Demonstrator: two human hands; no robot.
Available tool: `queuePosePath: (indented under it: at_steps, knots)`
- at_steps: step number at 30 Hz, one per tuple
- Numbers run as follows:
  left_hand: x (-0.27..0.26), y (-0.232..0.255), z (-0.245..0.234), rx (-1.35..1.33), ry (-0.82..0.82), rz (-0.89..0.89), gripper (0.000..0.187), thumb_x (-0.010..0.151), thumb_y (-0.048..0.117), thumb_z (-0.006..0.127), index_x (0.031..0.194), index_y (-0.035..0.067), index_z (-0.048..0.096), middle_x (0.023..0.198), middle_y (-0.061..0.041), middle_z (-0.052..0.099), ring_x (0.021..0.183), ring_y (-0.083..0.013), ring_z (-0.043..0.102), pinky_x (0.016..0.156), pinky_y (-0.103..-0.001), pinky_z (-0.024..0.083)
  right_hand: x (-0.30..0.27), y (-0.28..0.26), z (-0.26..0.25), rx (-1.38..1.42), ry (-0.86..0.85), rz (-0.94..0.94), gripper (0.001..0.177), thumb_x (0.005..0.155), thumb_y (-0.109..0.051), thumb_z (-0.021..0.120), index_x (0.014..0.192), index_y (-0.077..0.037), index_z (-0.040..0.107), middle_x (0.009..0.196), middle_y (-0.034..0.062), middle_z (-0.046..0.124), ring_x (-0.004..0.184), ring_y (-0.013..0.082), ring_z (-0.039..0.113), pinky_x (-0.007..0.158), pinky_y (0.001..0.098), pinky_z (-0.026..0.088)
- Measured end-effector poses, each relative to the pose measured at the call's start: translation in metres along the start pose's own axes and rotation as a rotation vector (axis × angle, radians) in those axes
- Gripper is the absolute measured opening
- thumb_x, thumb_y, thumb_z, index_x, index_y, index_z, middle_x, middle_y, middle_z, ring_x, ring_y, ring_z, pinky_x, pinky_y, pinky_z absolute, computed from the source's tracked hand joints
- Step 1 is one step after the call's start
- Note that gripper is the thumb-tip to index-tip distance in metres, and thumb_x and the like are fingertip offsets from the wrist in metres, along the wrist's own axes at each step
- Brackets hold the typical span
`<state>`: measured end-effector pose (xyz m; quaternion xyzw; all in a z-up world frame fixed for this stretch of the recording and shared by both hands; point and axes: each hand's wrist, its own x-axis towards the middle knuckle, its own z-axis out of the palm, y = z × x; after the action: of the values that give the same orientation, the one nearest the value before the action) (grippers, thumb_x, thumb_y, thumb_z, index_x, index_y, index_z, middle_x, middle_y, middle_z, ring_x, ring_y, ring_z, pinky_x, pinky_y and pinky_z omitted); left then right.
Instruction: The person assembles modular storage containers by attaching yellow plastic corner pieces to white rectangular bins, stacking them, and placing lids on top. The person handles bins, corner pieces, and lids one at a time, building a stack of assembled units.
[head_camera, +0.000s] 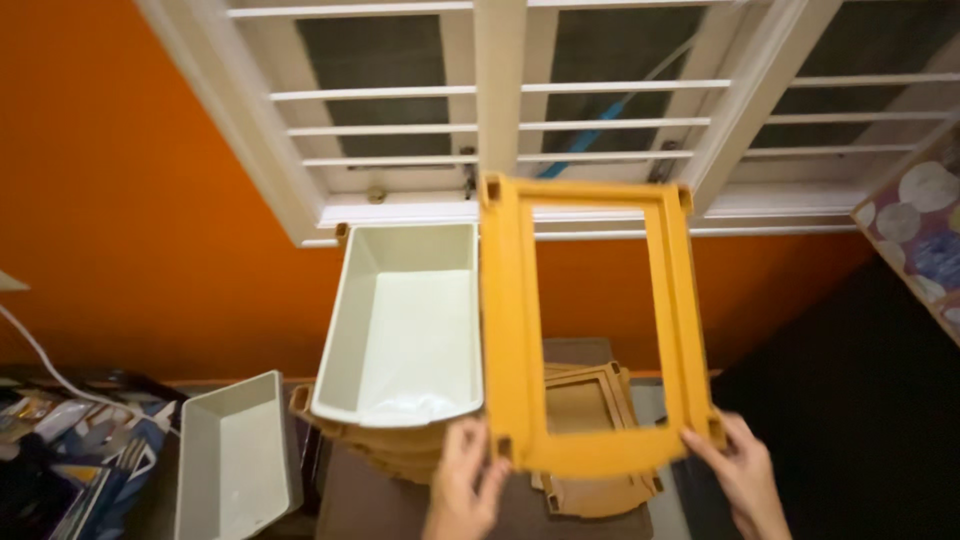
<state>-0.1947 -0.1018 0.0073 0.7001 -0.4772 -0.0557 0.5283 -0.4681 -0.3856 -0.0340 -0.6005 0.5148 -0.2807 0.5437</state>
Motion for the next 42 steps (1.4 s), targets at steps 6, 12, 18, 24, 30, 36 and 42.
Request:
queuePosePath:
  at_steps: [6,12,18,24,30,36,42]
  knots:
    - [0.054,0.013,-0.129,0.036,0.1,-0.395,0.039,0.1,0.028,0.055,0.125,0.002,0.068,0.117,-0.01,0.062,0.083,-0.0246,0.07,0.071,-0.032,0.056,-0.033,-0.096,0.114,0.119,-0.075,-0.534,0.038,0.086,-0.016,0.08,0.117,0.006,0.072,0.109,0.0065,0.06,0.095,0.0144,0.063,0.081,0.0284,0.053]
    - [0.096,-0.012,-0.197,0.065,0.263,-0.163,0.042,0.097,0.038,0.065,0.101,-0.003,0.075,0.096,-0.014,0.068,0.085,-0.0264,0.069,0.076,-0.036,0.053,-0.037,-0.158,0.162,-0.149,-0.109,-0.381,0.048,0.088,-0.04,0.077,0.102,0.006,0.075,0.067,0.0083,0.067,0.058,0.0146,0.063,0.051,0.0286,0.049]
    - [0.128,-0.028,-0.229,0.104,0.321,-0.187,0.054,0.092,0.054,0.067,0.087,0.0,0.077,0.081,-0.016,0.07,0.079,-0.0302,0.071,0.074,-0.038,0.053,-0.024,-0.2,0.175,-0.344,-0.113,-0.447,0.052,0.087,-0.046,0.076,0.092,0.005,0.077,0.064,0.0108,0.07,0.053,0.0117,0.064,0.049,0.025,0.049]
    - [0.155,-0.032,-0.249,0.127,0.265,-0.225,0.065,0.093,0.062,0.059,0.075,0.002,0.077,0.058,-0.017,0.063,0.06,-0.0341,0.069,0.065,-0.042,0.052,-0.004,-0.232,0.178,-0.361,-0.184,-0.506,0.058,0.089,-0.051,0.075,0.089,0.006,0.077,0.068,0.012,0.072,0.054,0.0142,0.063,0.051,0.0266,0.049]
    - [0.166,-0.028,-0.255,-0.007,0.303,-0.224,0.069,0.091,0.062,0.06,0.06,0.001,0.073,0.046,-0.008,0.058,0.05,-0.0189,0.062,0.057,-0.036,0.049,-0.01,-0.251,0.18,-0.414,-0.125,-0.553,0.06,0.091,-0.054,0.073,0.086,0.006,0.079,0.067,0.0134,0.07,0.056,0.0148,0.063,0.055,0.0269,0.05]
    - [0.167,-0.03,-0.255,-0.056,0.341,-0.18,0.067,0.092,0.058,0.064,0.059,0.0,0.07,0.045,-0.007,0.051,0.048,-0.0142,0.053,0.052,-0.034,0.043,-0.006,-0.25,0.185,-0.391,-0.158,-0.524,0.062,0.09,-0.053,0.074,0.087,0.009,0.078,0.069,0.0146,0.071,0.056,0.0151,0.063,0.054,0.0274,0.05]
    - [0.17,-0.036,-0.256,-0.074,0.363,-0.162,0.064,0.09,0.057,0.065,0.058,0.001,0.071,0.043,-0.002,0.055,0.046,-0.011,0.055,0.052,-0.033,0.045,0.002,-0.246,0.192,-0.333,-0.212,-0.497,0.06,0.088,-0.051,0.075,0.094,0.01,0.076,0.073,0.0159,0.072,0.057,0.0147,0.063,0.054,0.0264,0.05]
